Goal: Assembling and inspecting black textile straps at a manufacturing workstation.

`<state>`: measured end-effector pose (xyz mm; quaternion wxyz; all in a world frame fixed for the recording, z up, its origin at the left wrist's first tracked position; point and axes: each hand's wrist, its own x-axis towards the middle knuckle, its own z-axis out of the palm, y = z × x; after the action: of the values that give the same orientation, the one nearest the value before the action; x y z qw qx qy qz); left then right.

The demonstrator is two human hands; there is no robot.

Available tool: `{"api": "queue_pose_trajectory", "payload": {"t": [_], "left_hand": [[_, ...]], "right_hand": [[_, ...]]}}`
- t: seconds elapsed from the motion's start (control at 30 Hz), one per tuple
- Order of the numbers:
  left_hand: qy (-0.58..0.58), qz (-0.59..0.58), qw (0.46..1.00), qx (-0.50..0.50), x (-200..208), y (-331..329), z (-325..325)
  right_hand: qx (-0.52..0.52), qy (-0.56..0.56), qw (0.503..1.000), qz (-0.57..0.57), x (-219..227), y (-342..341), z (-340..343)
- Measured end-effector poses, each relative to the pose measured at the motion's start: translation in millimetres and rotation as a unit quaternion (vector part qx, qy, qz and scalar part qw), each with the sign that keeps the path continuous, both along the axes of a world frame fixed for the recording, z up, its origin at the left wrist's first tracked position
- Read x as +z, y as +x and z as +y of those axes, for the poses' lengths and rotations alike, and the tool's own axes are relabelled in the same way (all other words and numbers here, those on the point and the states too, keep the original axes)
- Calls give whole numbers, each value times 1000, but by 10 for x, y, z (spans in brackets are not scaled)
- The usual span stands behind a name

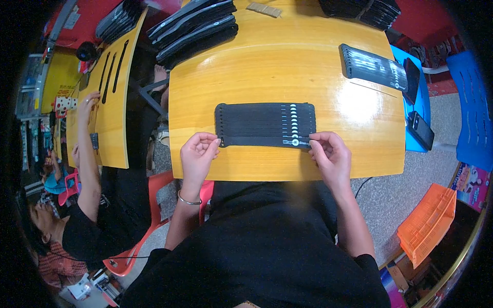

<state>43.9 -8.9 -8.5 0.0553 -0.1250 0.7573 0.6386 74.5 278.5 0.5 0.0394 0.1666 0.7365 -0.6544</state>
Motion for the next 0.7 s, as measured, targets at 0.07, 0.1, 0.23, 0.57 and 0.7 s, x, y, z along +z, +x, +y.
{"api": "queue_pose_trajectory", "payload": {"t": [0.07,0.1,0.23,0.57,0.7], "left_hand": [[-1,-4,1000,2,10,1,6],[-1,-6,1000,0,21,0,5],[-6,-4,1000,-4,24,-1,6],[7,-7,1000,-2,4,2,6],[8,-3,1000,-3,-5,-1,3]], "right_hand": [[-2,2,1000,-5,2,1,3],[1,9,1000,-5,2,0,6],[2,15,1000,3,2,-4,1],[-4,9,1000,13,-23,-15,-6],[-10,10,1000,19,-25,-22,-14]]}}
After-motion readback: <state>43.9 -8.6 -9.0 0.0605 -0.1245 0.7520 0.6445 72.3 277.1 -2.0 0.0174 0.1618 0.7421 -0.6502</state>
